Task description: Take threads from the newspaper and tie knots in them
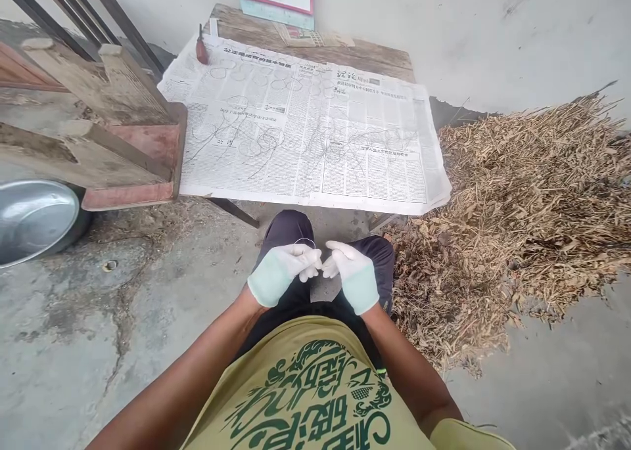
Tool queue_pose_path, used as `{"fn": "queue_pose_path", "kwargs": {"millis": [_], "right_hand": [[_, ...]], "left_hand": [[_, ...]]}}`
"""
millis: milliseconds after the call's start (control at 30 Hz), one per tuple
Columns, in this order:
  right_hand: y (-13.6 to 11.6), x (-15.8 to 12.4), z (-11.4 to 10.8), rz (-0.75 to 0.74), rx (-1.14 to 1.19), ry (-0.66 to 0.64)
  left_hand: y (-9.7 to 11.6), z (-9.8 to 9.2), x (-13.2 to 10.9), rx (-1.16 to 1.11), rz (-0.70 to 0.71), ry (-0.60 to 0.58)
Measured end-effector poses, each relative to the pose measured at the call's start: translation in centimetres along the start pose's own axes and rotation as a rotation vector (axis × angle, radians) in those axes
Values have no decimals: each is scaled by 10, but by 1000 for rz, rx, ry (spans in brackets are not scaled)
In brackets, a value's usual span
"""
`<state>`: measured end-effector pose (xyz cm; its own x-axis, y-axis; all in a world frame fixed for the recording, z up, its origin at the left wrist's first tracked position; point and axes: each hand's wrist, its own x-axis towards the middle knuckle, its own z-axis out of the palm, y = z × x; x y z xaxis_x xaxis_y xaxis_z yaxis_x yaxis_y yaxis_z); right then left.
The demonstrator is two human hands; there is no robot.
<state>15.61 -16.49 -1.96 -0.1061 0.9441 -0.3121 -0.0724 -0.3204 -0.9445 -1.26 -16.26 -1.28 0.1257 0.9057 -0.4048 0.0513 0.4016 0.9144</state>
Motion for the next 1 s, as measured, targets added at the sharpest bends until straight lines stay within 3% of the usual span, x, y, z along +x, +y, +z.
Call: {"fn": "queue_pose_path", "kwargs": {"millis": [133,300,400,667,867,1000], "right_hand": [[11,2,-5,-22,-167,7],[13,3,-14,-273,-651,-83],[9,6,-17,-301,-791,-115],[8,14,-11,16,-298,100],[14,15,-7,51,-184,202],[22,15,-10,10,-276,170]], "left_hand": [[2,4,-3,6,-33,-47],[-1,8,-4,62,-74,-109],[-1,6,-2,77,-105,-116],[-6,3,0,-129,-66,-176],[-5,19,-10,-52,-86,66],[-3,21,-12,-7,18,212]]}}
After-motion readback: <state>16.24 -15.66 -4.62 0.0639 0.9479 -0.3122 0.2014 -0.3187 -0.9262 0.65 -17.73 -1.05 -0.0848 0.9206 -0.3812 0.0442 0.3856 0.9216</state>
